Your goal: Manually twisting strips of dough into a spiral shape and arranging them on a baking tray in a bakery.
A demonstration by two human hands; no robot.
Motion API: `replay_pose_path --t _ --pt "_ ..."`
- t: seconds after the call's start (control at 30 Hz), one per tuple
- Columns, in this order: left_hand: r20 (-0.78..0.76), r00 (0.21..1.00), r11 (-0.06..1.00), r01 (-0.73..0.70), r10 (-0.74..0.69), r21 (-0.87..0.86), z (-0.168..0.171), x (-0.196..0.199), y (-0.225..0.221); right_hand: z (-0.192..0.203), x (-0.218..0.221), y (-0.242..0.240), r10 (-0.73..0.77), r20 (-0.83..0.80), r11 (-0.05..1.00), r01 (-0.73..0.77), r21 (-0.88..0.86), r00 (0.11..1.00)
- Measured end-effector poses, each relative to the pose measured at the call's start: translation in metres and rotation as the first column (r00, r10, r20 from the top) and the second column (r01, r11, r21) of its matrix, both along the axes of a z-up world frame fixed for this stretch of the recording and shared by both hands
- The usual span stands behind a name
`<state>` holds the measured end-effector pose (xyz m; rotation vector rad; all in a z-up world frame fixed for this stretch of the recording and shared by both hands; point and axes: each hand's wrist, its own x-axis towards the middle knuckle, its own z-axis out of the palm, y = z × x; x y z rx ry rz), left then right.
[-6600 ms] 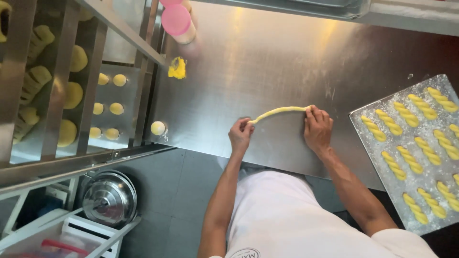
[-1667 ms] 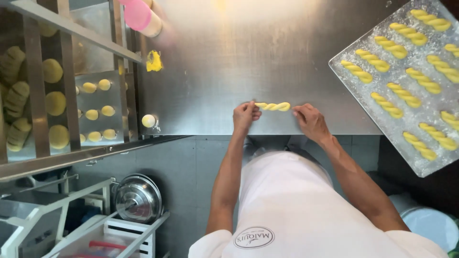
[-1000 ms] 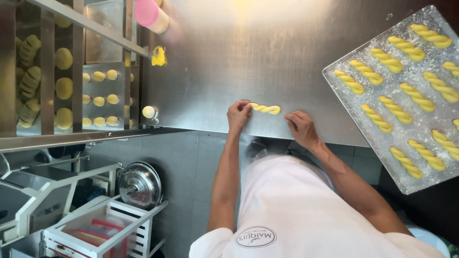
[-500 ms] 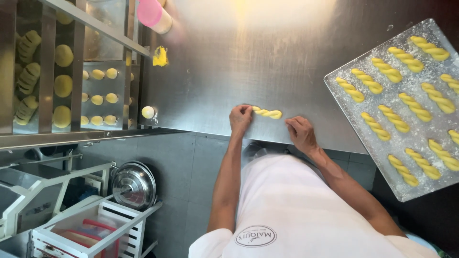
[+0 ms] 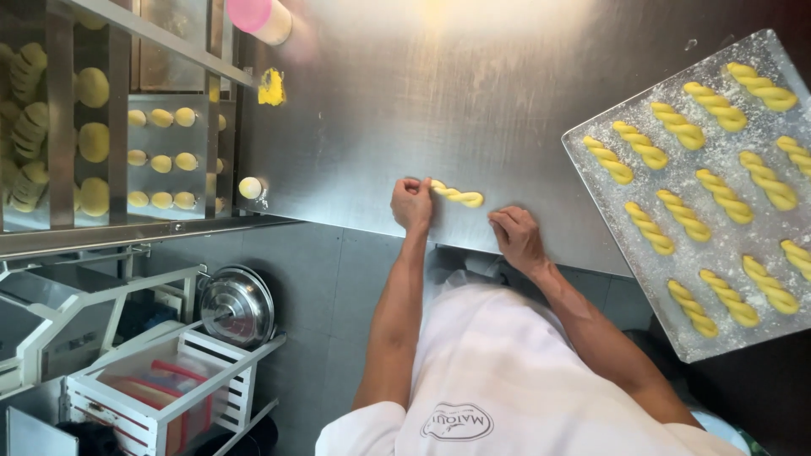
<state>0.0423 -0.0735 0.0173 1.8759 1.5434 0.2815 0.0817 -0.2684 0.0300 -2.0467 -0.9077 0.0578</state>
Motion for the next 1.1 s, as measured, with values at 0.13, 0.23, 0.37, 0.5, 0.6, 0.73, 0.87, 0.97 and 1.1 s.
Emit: replay_pose_path --t 0.13,0.23,0.37,0.5,0.6,0.73,0.87,0.97,1.1 --pt "0.021 1.000 0.998 0.012 -0.014 0.067 -0.004 -0.001 -0.001 0.004 0.001 -0.001 0.005 0.027 1.000 -0.006 0.021 1.000" --pt "0.036 0.999 0.997 0.008 -0.011 0.073 0.007 0.001 -0.006 0.004 0.000 -0.001 0.010 0.022 1.000 -0.011 0.027 1.000" --pt "0.035 0.999 0.994 0.010 -0.014 0.109 0.005 0.000 -0.007 0.001 -0.001 -0.001 0.018 0.035 1.000 -0.019 0.024 0.999" --pt "0.114 0.993 0.992 0.004 -0.018 0.126 0.007 -0.009 -0.010 0.001 -0.006 -0.003 0.022 0.033 0.999 -0.024 0.031 0.999" --pt "0.215 0.973 0.992 0.063 -0.086 0.111 -0.013 -0.017 0.001 0.002 0.000 0.001 0.002 0.056 1.000 -0.003 0.017 0.998" --pt "0.134 0.942 0.945 0.287 -0.309 0.160 -0.005 -0.029 -0.004 0.004 -0.006 0.006 -0.043 0.057 0.997 0.046 -0.059 0.997" --pt "0.185 0.851 0.871 0.477 -0.491 0.118 0.003 -0.034 0.000 0.003 -0.008 0.014 -0.077 0.090 0.989 0.088 -0.123 0.993" --pt "0.315 0.807 0.865 0.481 -0.500 0.141 -0.019 -0.041 0.022 -0.006 -0.015 0.019 -0.137 0.106 0.972 0.154 -0.179 0.985" --pt "0.282 0.677 0.722 0.684 -0.680 0.101 -0.029 -0.034 0.042 -0.006 -0.011 0.034 -0.264 0.092 0.945 0.276 -0.175 0.960"
